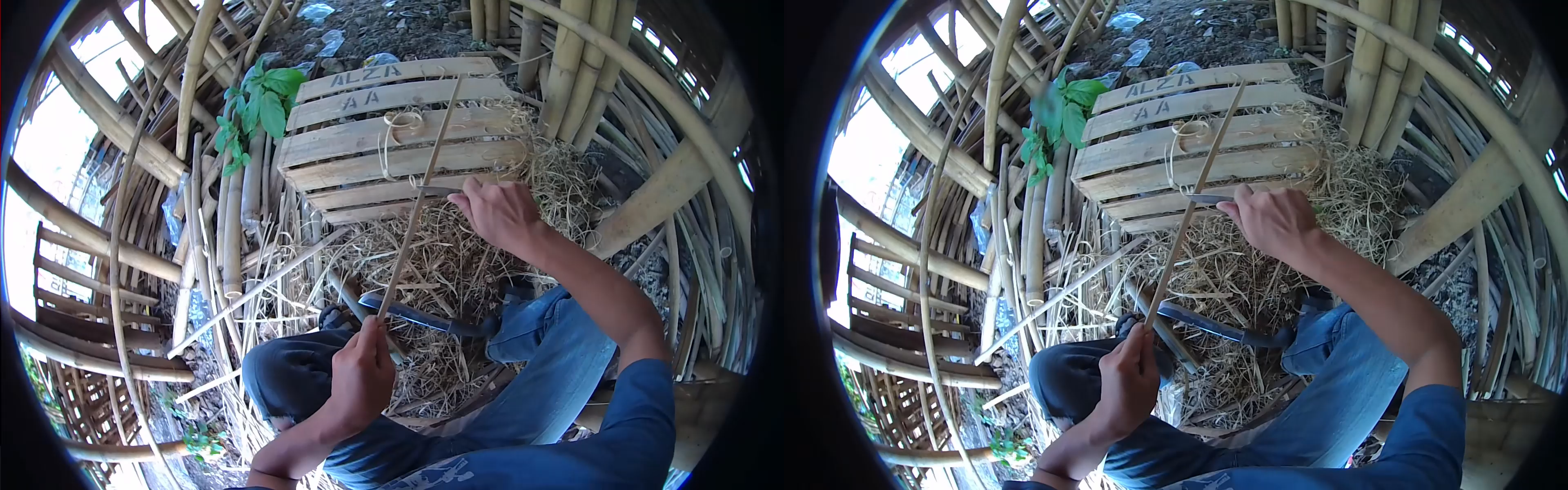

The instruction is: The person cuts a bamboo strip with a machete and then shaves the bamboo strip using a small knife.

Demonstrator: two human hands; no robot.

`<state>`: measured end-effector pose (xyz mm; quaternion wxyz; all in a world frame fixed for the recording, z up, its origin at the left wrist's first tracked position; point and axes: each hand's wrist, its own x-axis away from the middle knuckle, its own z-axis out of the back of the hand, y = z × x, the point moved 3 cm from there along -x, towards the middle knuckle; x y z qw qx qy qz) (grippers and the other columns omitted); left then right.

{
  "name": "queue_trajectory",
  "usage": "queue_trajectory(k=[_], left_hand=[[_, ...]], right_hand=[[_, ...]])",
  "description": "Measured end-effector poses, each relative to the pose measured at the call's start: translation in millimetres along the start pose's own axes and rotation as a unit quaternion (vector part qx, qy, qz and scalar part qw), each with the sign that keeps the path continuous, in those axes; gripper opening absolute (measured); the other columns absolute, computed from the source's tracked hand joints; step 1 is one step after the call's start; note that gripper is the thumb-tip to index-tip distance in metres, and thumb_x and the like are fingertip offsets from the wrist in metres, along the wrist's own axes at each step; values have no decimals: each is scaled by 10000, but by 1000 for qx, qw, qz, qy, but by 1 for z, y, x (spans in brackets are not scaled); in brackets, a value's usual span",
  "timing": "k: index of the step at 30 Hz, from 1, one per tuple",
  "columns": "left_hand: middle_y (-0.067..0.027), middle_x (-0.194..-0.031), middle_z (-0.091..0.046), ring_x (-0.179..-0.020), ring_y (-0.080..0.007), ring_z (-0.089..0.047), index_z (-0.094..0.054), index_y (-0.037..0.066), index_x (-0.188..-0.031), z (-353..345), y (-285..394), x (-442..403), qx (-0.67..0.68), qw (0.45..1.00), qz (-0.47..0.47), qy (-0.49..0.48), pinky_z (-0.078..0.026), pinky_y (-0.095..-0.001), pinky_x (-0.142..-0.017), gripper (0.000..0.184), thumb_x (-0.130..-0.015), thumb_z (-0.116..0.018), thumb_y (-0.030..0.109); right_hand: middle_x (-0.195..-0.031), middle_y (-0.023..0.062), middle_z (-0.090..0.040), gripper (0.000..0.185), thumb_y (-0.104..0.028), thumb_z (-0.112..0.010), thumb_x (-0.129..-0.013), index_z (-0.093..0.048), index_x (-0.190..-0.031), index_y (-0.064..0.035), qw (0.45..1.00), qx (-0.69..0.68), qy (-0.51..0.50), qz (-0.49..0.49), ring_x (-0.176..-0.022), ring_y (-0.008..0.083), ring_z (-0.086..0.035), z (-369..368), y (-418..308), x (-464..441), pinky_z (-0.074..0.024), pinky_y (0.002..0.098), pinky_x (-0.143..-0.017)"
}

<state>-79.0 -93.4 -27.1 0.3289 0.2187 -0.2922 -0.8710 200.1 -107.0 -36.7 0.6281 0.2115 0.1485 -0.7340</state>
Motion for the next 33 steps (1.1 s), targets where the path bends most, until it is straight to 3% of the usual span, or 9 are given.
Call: queue_trajectory(k=[3, 11, 13, 23, 25, 26, 28, 31, 33], left_hand=[[-188, -651, -564, -531, -361, -570, -519, -24, -975, 0, 1, 3, -1, 1000, -12, 6, -423, -424, -442, 109, -870, -525, 5], [-192, -646, -566, -521, -354, -568, -516, -38, -955, 1, 3, 17, -22, 999, -25, -11, -416, -421, -436, 98, -870, -538, 5], [-183, -634, -557, -511, -350, -559, -517, -32, -962, 4, 0, 22, -33, 999, -43, -5, -419, -416, -440, 102, -868, -538, 2], [-160, -582, -509, -479, -289, -541, -536, -27, -952, 33, -1, 85, -89, 995, -37, -41, -404, -369, -429, 85, -872, -534, 3], [-222, -818, -593, -735, -397, -604, -571, 35, -1033, 43, -12, 106, -17, 984, 163, -76, -455, -465, -615, 176, -860, -541, 21], [-197, -799, -604, -696, -384, -605, -560, 0, -1047, 46, -10, 110, -20, 984, 161, -77, -464, -433, -573, 186, -864, -532, 4], [-188, -776, -606, -675, -372, -608, -567, -14, -1049, 57, -2, 119, -27, 991, 120, -48, -466, -415, -559, 179, -878, -527, 19], [-175, -738, -611, -640, -350, -613, -586, -31, -1052, 73, 8, 123, -14, 994, 109, -5, -470, -383, -543, 185, -900, -528, 54], [-171, -723, -614, -625, -340, -615, -599, -34, -1053, 76, 0, 122, 12, 989, 146, 27, -473, -370, -542, 194, -907, -534, 76]], right_hand=[[-449, 93, -533, 357, -335, -482, -940, -534, -726, -54, 999, 1, -31, -20, -377, 234, -564, -2, 6, -3, -458, 352, -360], [-437, 87, -519, 418, -376, -402, -966, -544, -758, -42, 991, 1, -84, -104, -367, 238, -546, -10, 36, -5, -426, 391, -343], [-434, 36, -485, 450, -398, -349, -984, -535, -755, -58, 996, 47, -21, -68, -325, 149, -459, -14, 35, -1, -344, 337, -285], [-432, -10, -400, 450, -379, -280, -1003, -541, -838, -50, 971, 37, -117, -203, -314, 123, -370, -20, 84, 3, -332, 342, -292], [-454, -36, -334, 525, -405, -208, -1006, -541, -768, -77, 985, 119, -22, -124, -321, 93, -291, -18, 77, 7, -274, 309, -274], [-454, -36, -334, 525, -405, -208, -1006, -541, -768, -77, 985, 117, -22, -122, -321, 93, -291, -16, 79, 7, -274, 309, -274], [-485, 43, -479, 496, -393, -244, -1005, -558, -846, -44, 954, 51, -159, -248, -354, 183, -445, -20, 96, 5, -382, 357, -344], [-504, 89, -514, 498, -411, -263, -997, -565, -833, -51, 923, 24, -129, -363, -423, 242, -523, -16, 149, 20, -438, 394, -419], [-529, 75, -531, 531, -418, -238, -998, -550, -766, -57, 940, 63, -51, -331, -458, 222, -549, -8, 140, 23, -462, 389, -447]])
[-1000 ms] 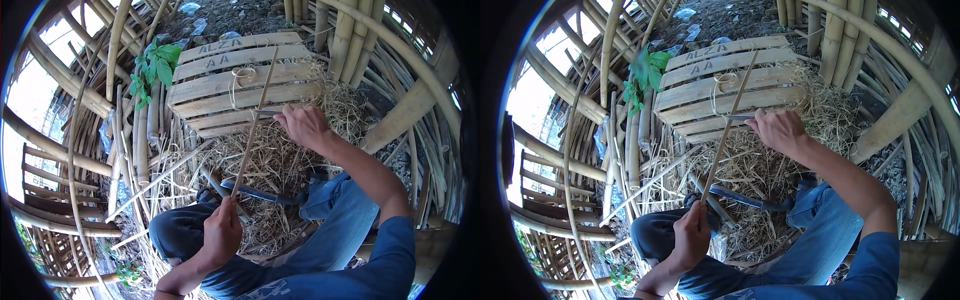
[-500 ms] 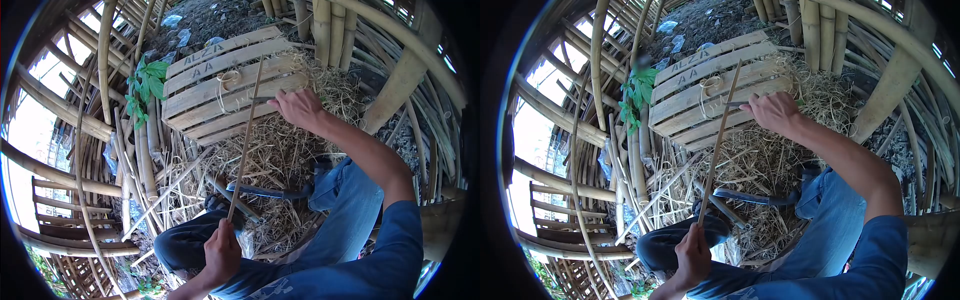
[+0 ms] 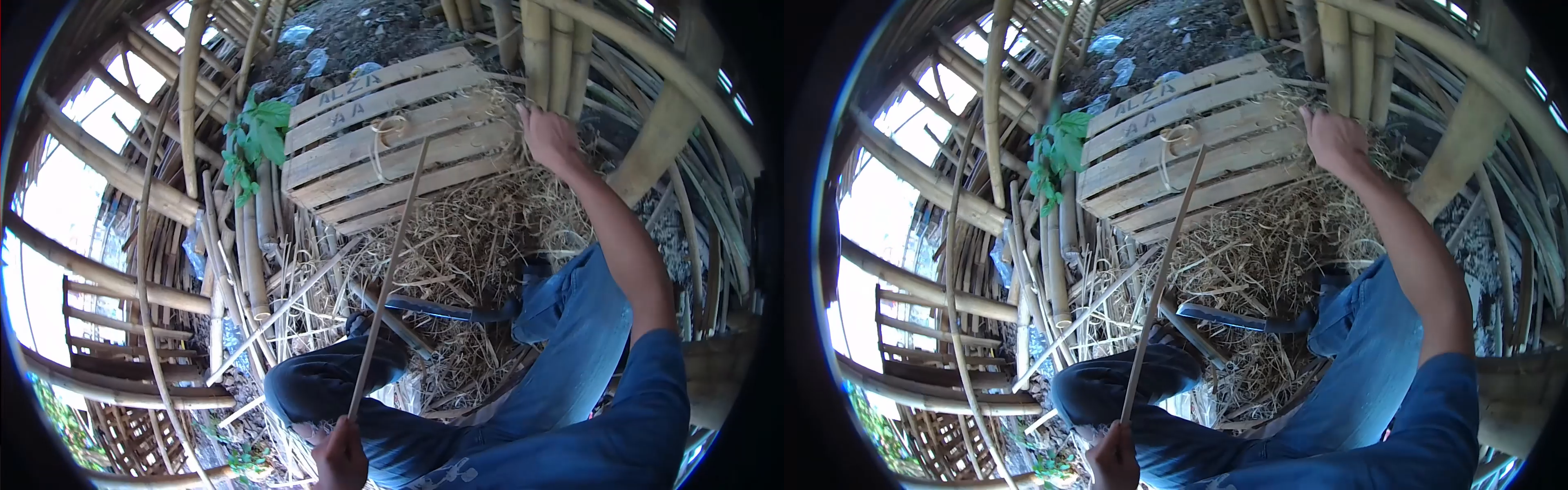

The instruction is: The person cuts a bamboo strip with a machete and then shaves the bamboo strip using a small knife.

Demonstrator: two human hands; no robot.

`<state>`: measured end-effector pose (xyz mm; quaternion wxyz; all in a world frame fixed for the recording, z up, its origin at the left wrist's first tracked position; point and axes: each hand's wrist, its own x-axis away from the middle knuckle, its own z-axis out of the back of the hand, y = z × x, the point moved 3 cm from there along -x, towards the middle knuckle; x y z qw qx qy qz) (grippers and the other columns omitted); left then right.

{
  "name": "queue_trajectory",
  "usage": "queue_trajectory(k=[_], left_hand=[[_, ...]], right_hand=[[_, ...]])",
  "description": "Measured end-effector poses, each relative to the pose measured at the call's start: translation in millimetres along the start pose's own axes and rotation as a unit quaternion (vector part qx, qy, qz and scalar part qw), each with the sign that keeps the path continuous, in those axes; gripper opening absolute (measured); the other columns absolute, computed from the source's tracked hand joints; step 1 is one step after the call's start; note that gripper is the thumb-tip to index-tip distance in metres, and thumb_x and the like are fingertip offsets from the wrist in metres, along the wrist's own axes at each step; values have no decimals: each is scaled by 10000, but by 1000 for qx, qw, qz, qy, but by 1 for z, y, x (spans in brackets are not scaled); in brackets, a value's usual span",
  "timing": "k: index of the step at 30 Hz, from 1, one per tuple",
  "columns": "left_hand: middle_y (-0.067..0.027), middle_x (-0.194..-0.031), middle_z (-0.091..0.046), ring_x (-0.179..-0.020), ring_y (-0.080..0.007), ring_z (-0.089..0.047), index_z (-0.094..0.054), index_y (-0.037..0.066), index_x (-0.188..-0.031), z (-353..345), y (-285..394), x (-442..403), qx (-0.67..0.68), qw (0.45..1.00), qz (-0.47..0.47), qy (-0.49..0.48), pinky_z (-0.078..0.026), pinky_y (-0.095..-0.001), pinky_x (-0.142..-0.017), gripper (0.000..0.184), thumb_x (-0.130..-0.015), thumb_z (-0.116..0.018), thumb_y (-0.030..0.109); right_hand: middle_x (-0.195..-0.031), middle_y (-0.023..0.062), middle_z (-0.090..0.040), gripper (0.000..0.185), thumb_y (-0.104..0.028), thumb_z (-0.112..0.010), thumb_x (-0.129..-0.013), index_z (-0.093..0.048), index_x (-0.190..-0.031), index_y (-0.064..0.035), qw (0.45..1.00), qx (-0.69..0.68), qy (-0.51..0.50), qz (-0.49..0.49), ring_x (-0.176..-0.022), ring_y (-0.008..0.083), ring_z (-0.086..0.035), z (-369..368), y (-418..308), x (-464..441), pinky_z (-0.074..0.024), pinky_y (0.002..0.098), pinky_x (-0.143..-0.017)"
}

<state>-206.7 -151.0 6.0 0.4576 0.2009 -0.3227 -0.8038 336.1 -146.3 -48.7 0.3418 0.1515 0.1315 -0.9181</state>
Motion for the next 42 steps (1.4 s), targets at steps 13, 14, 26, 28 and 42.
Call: queue_trajectory(k=[13, 14, 26, 28, 42], left_hand=[[43, -523, -407, -419, -20, -326, -600, -34, -984, -63, 28, -83, 337, 923, 143, -117, -243, -187, -388, 291, -986, -449, 215], [43, -523, -407, -419, -20, -326, -600, -34, -984, -65, 31, -82, 337, 923, 142, -122, -243, -187, -388, 291, -986, -449, 215], [42, -514, -396, -401, -15, -312, -600, -43, -986, -74, 27, -78, 378, 902, 150, -146, -219, -187, -363, 279, -983, -453, 194], [35, -505, -398, -392, -21, -316, -598, -52, -987, -73, 24, -77, 388, 897, 145, -155, -224, -192, -360, 285, -983, -450, 191], [21, -486, -397, -377, -33, -319, -590, -71, -1005, -70, 21, -67, 423, 872, 172, -178, -233, -196, -357, 313, -980, -453, 209]], right_hand=[[-475, 70, -511, 362, -335, -474, -945, -496, -715, -57, 882, -319, 31, 345, -373, 188, -536, 69, -160, 161, -424, 335, -347], [-475, 70, -511, 362, -335, -474, -945, -496, -715, -57, 885, -316, 30, 341, -373, 188, -536, 68, -159, 159, -424, 335, -347], [-542, 71, -499, 287, -272, -547, -903, -475, -730, -55, 902, -228, 52, 363, -465, 234, -552, 54, -144, 137, -453, 353, -420], [-465, 54, -489, 377, -345, -476, -944, -479, -699, -59, 885, -194, 121, 406, -349, 173, -510, 52, -142, 134, -416, 305, -319], [-461, 0, -404, 341, -293, -416, -971, -470, -695, -101, 905, -249, 93, 332, -322, 122, -384, 52, -138, 122, -336, 319, -297]])
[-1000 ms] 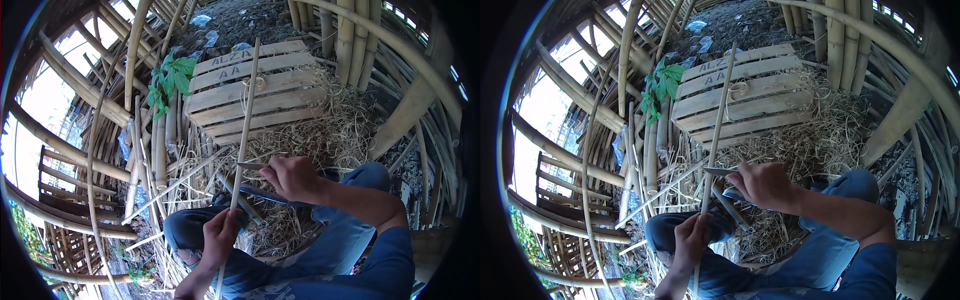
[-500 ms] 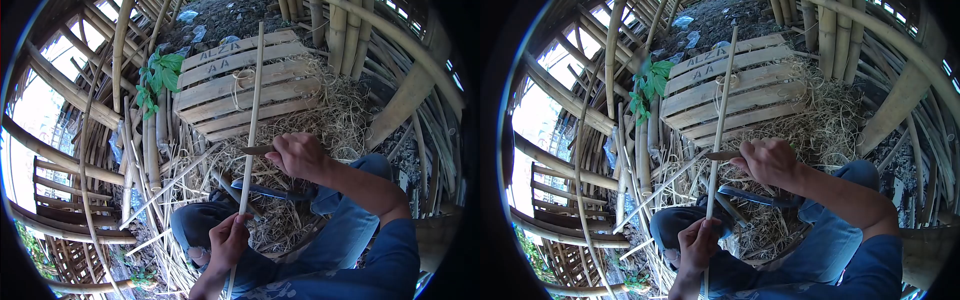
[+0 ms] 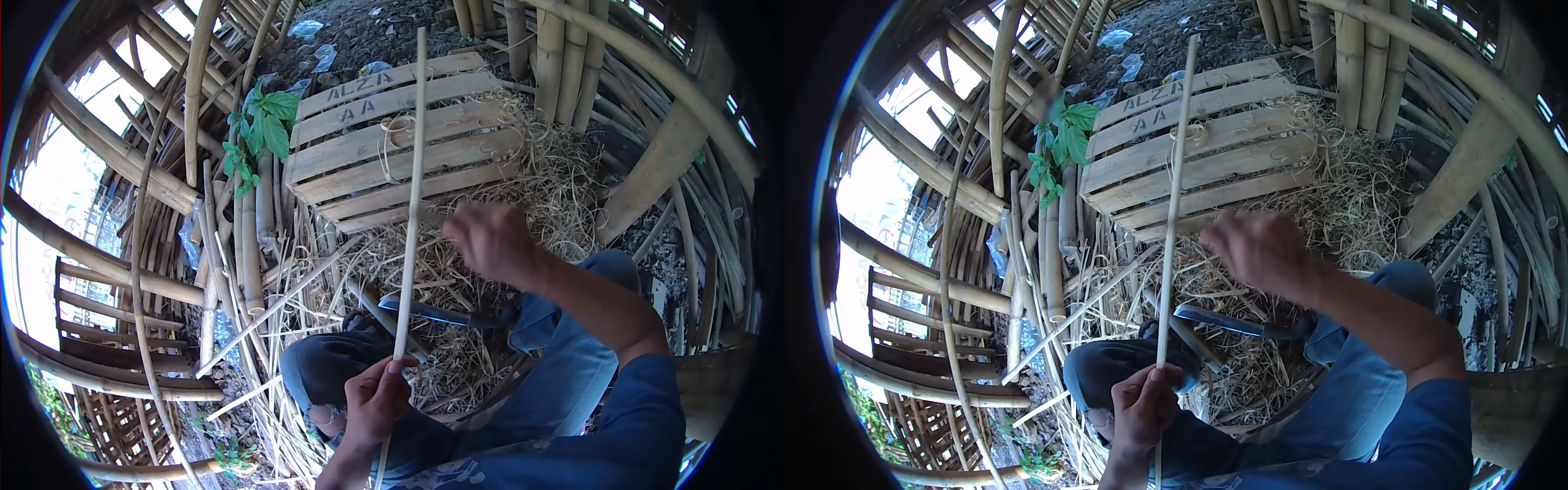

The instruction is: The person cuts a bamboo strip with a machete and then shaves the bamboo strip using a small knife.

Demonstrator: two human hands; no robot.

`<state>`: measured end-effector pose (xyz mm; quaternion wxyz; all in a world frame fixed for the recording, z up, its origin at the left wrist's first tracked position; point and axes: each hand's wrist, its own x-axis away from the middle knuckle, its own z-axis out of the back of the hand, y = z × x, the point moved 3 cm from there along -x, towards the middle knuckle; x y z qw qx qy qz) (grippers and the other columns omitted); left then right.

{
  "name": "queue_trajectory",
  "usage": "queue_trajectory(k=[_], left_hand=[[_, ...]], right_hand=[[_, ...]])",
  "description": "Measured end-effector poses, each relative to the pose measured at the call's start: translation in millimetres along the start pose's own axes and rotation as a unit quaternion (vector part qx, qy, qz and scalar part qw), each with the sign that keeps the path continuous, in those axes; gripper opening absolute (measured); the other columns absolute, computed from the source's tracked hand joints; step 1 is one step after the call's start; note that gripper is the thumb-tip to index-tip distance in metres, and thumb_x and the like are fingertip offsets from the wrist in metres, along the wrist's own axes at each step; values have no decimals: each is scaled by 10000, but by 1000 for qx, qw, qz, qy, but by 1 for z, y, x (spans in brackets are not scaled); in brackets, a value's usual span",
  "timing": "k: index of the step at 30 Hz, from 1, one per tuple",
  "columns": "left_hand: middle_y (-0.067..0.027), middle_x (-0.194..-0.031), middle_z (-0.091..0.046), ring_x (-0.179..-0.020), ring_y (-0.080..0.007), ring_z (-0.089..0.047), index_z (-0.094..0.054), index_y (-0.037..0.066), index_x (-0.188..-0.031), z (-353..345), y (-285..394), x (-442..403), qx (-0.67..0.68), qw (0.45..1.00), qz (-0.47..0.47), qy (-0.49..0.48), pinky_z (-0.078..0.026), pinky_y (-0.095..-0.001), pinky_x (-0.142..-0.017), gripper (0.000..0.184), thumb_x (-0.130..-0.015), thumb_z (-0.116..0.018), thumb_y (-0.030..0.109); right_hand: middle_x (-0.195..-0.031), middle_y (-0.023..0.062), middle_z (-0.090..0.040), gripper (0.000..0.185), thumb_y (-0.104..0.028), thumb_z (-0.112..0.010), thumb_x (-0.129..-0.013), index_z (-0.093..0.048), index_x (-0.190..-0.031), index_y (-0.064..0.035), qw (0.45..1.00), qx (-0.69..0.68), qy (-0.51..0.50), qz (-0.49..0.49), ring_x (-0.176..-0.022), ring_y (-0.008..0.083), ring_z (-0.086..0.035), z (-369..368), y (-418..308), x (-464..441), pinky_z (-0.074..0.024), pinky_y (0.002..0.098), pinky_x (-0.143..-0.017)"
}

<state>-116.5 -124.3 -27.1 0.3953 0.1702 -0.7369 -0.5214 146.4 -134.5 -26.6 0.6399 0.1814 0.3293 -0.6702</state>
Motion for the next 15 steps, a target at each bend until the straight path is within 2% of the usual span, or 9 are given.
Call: queue_trajectory(k=[4, 5, 6, 8, 9, 12, 15], left_hand=[[45, -507, -382, -412, -23, -315, -584, -49, -1064, -2, 1, -1, -3, 1000, 4, -19, -233, -195, -384, 308, -993, -431, 210], [45, -507, -382, -412, -23, -315, -584, -49, -1064, -3, 0, -2, -2, 1000, -1, -22, -233, -195, -384, 308, -993, -431, 210], [44, -508, -381, -411, -24, -313, -582, -50, -1069, -2, -2, -2, 2, 1000, 1, -25, -234, -196, -384, 308, -993, -430, 207], [43, -509, -380, -411, -25, -311, -580, -51, -1074, 1, -4, 3, -1, 1000, 10, -24, -235, -196, -383, 308, -993, -429, 205], [42, -512, -383, -411, -25, -312, -579, -53, -1076, 0, -6, 6, -1, 999, 23, -32, -236, -196, -383, 308, -993, -430, 204], [41, -514, -385, -413, -26, -314, -578, -56, -1080, -1, -9, 9, -2, 999, 36, -41, -239, -197, -386, 310, -991, -433, 204], [43, -514, -379, -415, -26, -315, -578, -57, -1086, 1, -11, 13, 3, 998, 49, -43, -246, -197, -392, 314, -991, -435, 206]], right_hand=[[-441, 6, -413, 349, -287, -383, -983, -490, -716, -89, 999, 17, -22, -31, -312, 125, -388, 3, 18, -7, -330, 307, -291], [-435, 2, -412, 375, -301, -353, -993, -506, -727, -86, 998, 45, 41, -4, -298, 118, -371, 6, 13, -7, -313, 296, -278], [-435, 2, -412, 375, -301, -353, -993, -506, -727, -86, 998, 46, 44, -4, -298, 118, -371, 7, 17, -9, -313, 296, -278], [-432, 33, -436, 379, -298, -361, -990, -516, -737, -63, 996, 85, -20, -29, -303, 160, -428, 3, 29, -11, -352, 323, -300], [-444, 69, -476, 367, -284, -373, -985, -522, -750, -43, 990, 58, -74, -100, -345, 216, -505, 1, 43, -13, -397, 361, -333], [-461, 103, -505, 368, -276, -370, -985, -521, -760, -27, 990, 94, -26, -106, -376, 264, -538, 13, 61, -18, -419, 390, -357], [-458, 97, -519, 405, -302, -345, -993, -531, -761, -27, 990, 108, -3, -92, -357, 253, -530, 10, 68, -14, -418, 387, -341]])
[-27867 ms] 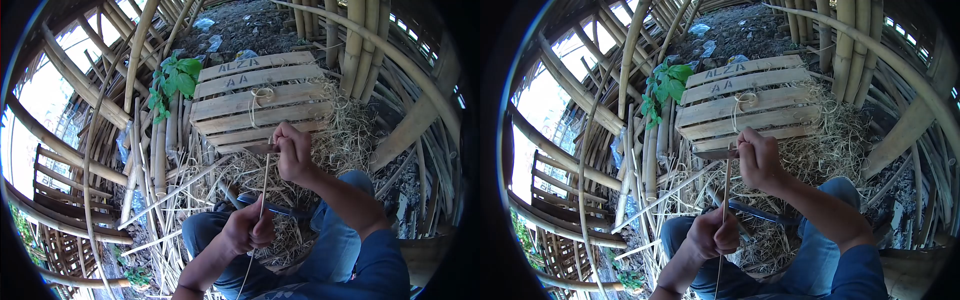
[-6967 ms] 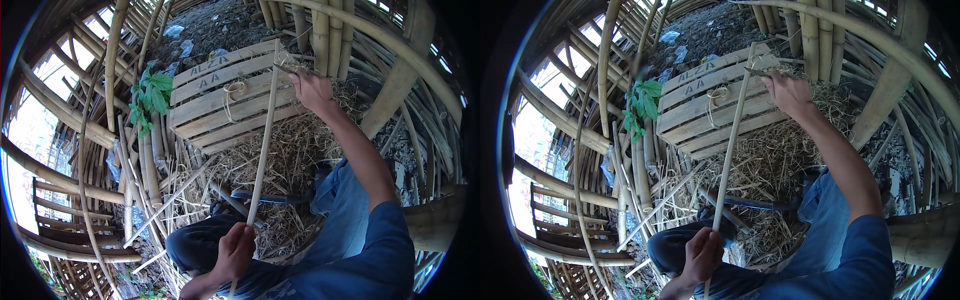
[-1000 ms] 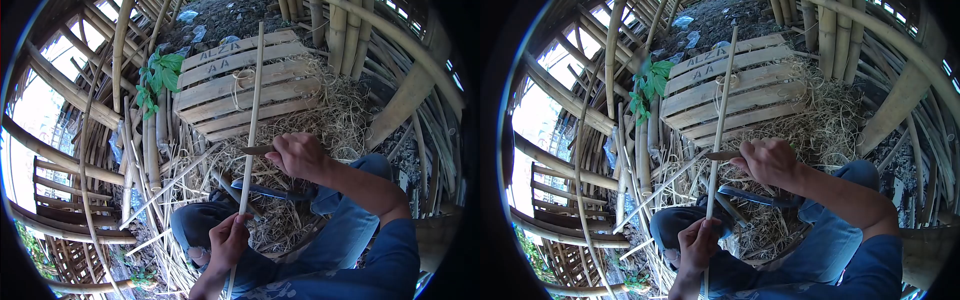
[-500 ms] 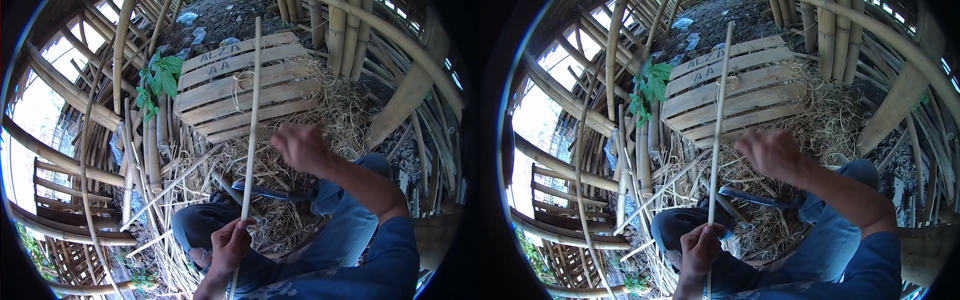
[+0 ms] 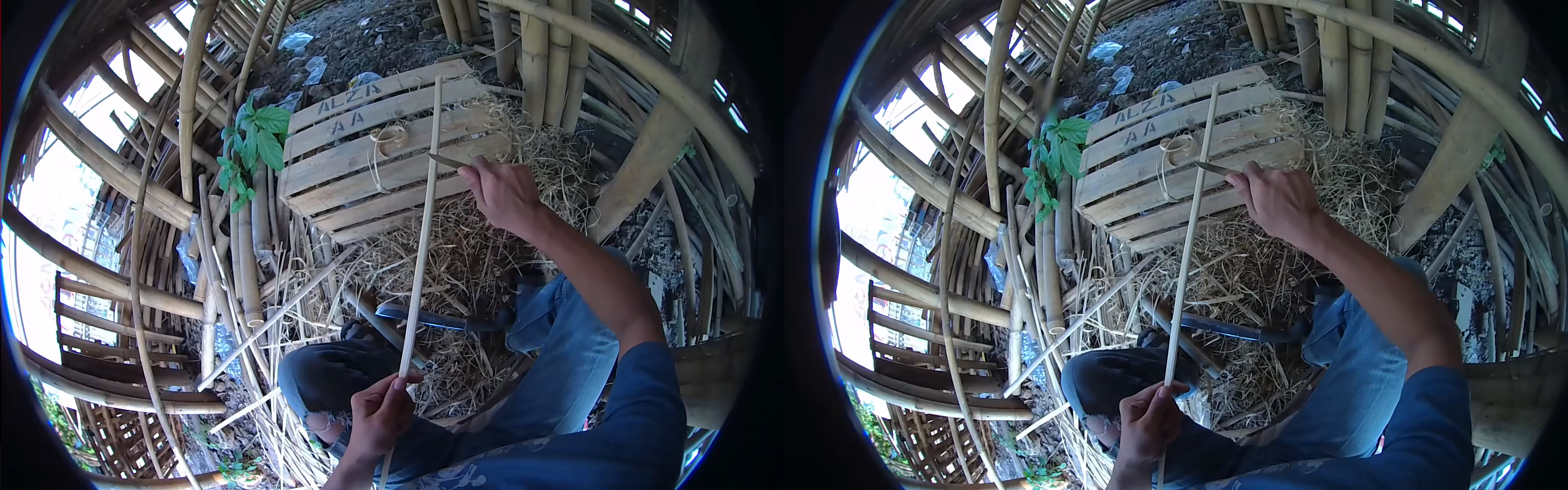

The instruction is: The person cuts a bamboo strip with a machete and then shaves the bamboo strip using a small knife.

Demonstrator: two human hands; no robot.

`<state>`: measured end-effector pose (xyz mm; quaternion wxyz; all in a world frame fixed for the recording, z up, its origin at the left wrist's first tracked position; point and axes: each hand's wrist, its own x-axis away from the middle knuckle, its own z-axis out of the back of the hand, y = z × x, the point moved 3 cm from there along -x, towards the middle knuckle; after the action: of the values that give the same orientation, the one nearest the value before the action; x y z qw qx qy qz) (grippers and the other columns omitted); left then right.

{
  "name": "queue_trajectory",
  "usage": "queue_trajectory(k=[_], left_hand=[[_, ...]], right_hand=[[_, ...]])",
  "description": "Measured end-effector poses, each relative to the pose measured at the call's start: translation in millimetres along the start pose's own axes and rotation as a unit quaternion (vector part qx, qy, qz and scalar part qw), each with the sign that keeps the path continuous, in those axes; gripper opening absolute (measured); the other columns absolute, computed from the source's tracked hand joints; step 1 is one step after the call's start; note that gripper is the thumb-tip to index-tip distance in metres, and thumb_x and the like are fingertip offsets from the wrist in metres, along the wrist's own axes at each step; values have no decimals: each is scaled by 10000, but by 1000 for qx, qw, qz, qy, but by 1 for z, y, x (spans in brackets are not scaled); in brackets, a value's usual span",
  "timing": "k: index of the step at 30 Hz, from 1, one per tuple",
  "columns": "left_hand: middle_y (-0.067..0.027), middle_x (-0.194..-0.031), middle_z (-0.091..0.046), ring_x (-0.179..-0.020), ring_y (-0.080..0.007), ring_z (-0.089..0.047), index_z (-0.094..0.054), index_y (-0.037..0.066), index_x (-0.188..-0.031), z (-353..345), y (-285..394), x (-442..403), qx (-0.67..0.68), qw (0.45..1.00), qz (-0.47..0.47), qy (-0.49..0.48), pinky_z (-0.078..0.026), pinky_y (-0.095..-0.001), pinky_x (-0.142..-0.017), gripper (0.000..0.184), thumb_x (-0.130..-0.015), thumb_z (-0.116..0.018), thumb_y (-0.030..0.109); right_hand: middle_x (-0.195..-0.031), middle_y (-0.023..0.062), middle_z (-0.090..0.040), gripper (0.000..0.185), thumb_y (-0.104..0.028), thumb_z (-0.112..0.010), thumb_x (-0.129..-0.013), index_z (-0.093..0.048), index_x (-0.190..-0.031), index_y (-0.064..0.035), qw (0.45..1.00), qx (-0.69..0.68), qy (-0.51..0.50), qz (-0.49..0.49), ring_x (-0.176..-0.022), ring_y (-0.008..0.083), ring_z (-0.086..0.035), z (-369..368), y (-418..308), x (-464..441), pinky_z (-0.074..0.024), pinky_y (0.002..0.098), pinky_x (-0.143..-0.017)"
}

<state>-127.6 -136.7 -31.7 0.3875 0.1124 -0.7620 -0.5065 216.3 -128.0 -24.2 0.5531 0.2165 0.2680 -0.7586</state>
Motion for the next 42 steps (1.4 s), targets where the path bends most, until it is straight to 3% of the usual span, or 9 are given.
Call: queue_trajectory(k=[9, 11, 15, 17, 20, 22, 26, 31, 42], left_hand=[[48, -592, -431, -484, -29, -364, -590, -23, -1115, 20, -31, 40, -12, 997, 70, -31, -267, -183, -438, 310, -985, -450, 222], [-170, -730, -630, -651, -325, -638, -612, -42, -1040, 31, -44, 45, -110, 991, 67, 43, -490, -356, -571, 189, -909, -540, 74], [-163, -781, -647, -671, -319, -645, -608, -34, -1052, 38, -49, 48, -86, 991, 91, 45, -498, -352, -575, 194, -869, -564, 12], [23, -553, -419, -442, -47, -361, -579, -62, -1060, 27, -30, 42, -51, 998, 32, 21, -265, -203, -406, 318, -974, -464, 222], [24, -546, -417, -430, -54, -351, -578, -34, -990, 18, -10, 19, -23, 999, 0, 47, -278, -202, -406, 307, -978, -448, 244], [18, -576, -432, -444, -57, -356, -564, -5, -939, 13, 7, 2, 0, 998, -1, 57, -287, -200, -415, 286, -982, -434, 246], [24, -657, -461, -473, -39, -357, -544, 40, -957, 6, 33, -34, 98, 995, 30, 11, -267, -189, -410, 273, -991, -407, 274], [21, -693, -451, -465, -38, -341, -509, 65, -1003, -22, 76, -59, 128, 991, 30, -29, -263, -180, -402, 222, -990, -408, 262], [76, -541, -293, -393, -33, -234, -446, 139, -781, -30, 69, -100, 109, 994, -5, 29, -164, -209, -354, 261, -995, -400, 282]], right_hand=[[-467, 60, -484, 484, -359, -252, -1005, -561, -820, -36, 991, 43, -9, -125, -366, 211, -494, 5, 49, -11, -401, 366, -350], [-448, 11, -449, 539, -381, -193, -1012, -565, -813, -47, 992, 66, 44, -95, -327, 157, -434, 6, 57, -14, -363, 335, -314], [-552, 133, -562, 554, -400, -214, -1002, -568, -796, -27, 955, 61, -82, -278, -533, 318, -603, -7, 97, -11, -486, 449, -523], [-567, 142, -563, 570, -425, -219, -995, -581, -786, -36, 943, 71, -63, -320, -606, 345, -615, -6, 99, -10, -488, 465, -602], [-540, 120, -549, 552, -444, -253, -988, -586, -770, -62, 974, -50, 42, -216, -552, 302, -609, 1, 36, 0, -487, 435, -548], [-501, 75, -494, 450, -383, -371, -976, -508, -679, -74, 976, -168, -32, -137, -445, 213, -545, 3, -14, 13, -403, 368, -409], [-485, 67, -472, 352, -329, -537, -906, -483, -671, -72, 956, -281, -62, 62, -424, 242, -527, 16, -95, 42, -377, 384, -391], [-502, 114, -482, 324, -298, -571, -881, -477, -685, -58, 959, -265, -49, 93, -434, 309, -537, 16, -109, 35, -399, 396, -406], [-512, 113, -512, 333, -292, -575, -879, -476, -671, -50, 977, -186, -46, 97, -449, 286, -566, 5, -101, 28, -435, 387, -417]])
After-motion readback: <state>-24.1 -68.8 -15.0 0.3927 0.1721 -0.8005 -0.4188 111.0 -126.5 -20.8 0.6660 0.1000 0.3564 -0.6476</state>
